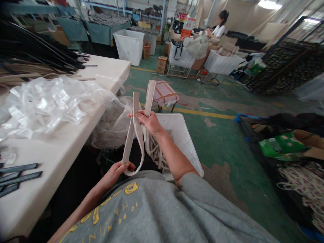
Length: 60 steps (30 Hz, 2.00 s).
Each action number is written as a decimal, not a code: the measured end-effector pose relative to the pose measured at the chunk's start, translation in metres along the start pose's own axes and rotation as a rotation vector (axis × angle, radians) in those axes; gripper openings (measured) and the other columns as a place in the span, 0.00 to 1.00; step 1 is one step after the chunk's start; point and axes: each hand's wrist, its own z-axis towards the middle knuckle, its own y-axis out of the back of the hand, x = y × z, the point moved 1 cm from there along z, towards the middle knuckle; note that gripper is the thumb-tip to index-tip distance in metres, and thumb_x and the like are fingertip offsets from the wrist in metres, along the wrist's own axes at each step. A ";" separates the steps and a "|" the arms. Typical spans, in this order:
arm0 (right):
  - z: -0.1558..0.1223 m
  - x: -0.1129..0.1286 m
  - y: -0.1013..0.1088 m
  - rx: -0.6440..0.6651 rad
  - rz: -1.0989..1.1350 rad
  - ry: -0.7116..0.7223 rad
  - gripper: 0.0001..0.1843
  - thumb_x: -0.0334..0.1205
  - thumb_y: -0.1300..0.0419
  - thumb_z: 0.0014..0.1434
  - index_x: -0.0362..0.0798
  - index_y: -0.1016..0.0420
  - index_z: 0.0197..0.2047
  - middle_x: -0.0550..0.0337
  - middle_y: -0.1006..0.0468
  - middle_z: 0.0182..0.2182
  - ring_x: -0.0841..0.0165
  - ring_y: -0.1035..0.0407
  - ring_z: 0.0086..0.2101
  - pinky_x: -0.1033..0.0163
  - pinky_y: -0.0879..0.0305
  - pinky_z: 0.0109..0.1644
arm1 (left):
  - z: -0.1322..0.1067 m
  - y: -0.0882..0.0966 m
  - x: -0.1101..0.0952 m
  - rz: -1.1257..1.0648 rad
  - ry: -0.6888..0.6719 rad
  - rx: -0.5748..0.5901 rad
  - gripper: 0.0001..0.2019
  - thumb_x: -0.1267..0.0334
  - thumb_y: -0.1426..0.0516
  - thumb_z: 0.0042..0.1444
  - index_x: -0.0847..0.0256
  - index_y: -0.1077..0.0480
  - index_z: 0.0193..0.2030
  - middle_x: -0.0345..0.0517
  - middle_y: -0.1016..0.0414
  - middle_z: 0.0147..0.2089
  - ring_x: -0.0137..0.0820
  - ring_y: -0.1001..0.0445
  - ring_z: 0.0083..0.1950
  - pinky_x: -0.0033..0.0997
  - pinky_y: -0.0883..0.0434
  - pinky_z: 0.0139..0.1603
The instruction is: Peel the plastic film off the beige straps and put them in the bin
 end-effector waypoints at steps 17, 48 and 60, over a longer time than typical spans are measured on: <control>-0.032 -0.007 -0.041 0.197 0.186 0.127 0.20 0.56 0.36 0.59 0.47 0.15 0.38 0.56 0.17 0.41 0.75 0.34 0.27 0.70 0.37 0.27 | 0.014 0.012 -0.052 0.027 -0.322 -0.323 0.22 0.41 0.43 0.59 0.61 0.26 0.34 0.42 0.25 0.28 0.31 0.29 0.30 0.28 0.32 0.34; -0.063 -0.012 -0.033 0.141 -0.257 0.197 0.22 0.54 0.37 0.60 0.43 0.25 0.26 0.63 0.29 0.22 0.73 0.35 0.24 0.68 0.38 0.29 | 0.022 -0.007 -0.068 0.443 -0.451 -0.208 0.14 0.55 0.50 0.65 0.59 0.28 0.40 0.45 0.23 0.37 0.34 0.25 0.39 0.33 0.30 0.43; -0.094 0.038 0.040 -0.202 -0.510 0.248 0.31 0.64 0.42 0.62 0.45 0.31 0.21 0.64 0.34 0.17 0.75 0.40 0.20 0.67 0.43 0.27 | 0.044 -0.011 -0.021 0.672 -0.523 -0.150 0.13 0.55 0.47 0.63 0.58 0.28 0.48 0.53 0.25 0.52 0.41 0.27 0.54 0.45 0.31 0.59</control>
